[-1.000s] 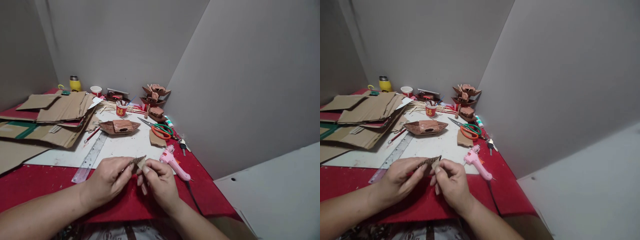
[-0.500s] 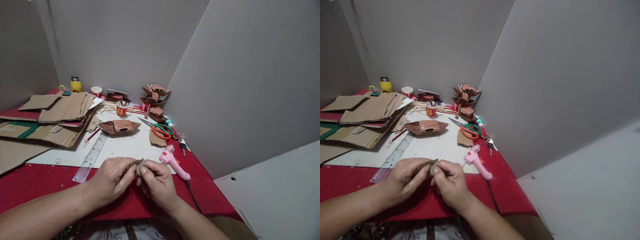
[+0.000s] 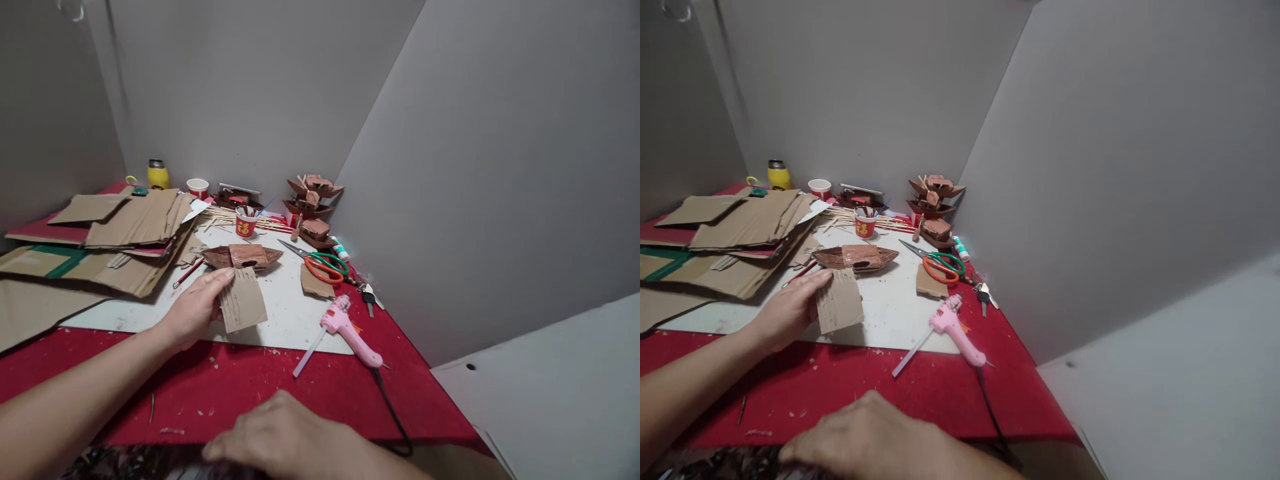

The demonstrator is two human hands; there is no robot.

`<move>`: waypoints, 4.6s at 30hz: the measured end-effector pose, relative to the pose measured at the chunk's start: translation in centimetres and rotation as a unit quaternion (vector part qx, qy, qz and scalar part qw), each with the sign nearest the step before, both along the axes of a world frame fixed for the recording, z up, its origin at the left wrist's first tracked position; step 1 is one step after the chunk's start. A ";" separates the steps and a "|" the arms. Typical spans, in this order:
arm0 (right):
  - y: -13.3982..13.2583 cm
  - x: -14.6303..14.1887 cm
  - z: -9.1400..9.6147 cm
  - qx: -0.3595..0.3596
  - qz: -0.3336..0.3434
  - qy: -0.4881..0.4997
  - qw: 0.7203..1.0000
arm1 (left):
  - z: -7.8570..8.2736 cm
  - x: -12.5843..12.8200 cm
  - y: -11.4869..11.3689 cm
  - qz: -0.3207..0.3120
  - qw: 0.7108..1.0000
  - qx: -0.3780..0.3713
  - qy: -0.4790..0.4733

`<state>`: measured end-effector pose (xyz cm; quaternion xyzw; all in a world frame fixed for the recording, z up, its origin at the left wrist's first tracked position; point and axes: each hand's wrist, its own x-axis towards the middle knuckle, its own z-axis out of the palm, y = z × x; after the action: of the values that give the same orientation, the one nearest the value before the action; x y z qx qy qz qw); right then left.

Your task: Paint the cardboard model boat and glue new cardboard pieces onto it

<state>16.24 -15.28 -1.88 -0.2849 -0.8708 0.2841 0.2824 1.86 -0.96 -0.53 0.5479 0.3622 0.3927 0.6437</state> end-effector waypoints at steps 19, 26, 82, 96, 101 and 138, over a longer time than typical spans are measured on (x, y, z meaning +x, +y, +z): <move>2.9 1.8 1.3 -0.050 -0.446 0.226 0.865 | 0.7 -0.1 -2.7 -0.255 0.949 0.174 0.058; 3.1 2.1 1.9 0.055 -0.416 0.091 0.903 | 0.0 0.0 -3.2 -0.218 0.938 0.263 0.061; 2.4 2.6 0.8 0.100 -0.453 0.100 0.880 | -0.6 0.5 -4.0 -0.195 0.967 0.163 0.015; 2.4 1.6 -0.5 -0.294 -0.352 0.355 0.814 | 0.3 0.3 -3.1 -0.197 0.977 -0.036 -0.079; 2.7 1.8 0.0 -0.264 -0.366 0.404 0.796 | 0.6 0.0 -3.5 -0.199 0.979 0.013 -0.038; 2.5 1.6 0.2 -0.364 -0.276 0.486 0.745 | -0.1 0.6 -4.0 -0.147 0.961 0.223 0.074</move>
<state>17.85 -12.79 -1.73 -0.4170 -0.3297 0.5890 0.6086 2.47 -4.93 -0.63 0.7522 0.2273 0.3235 0.5271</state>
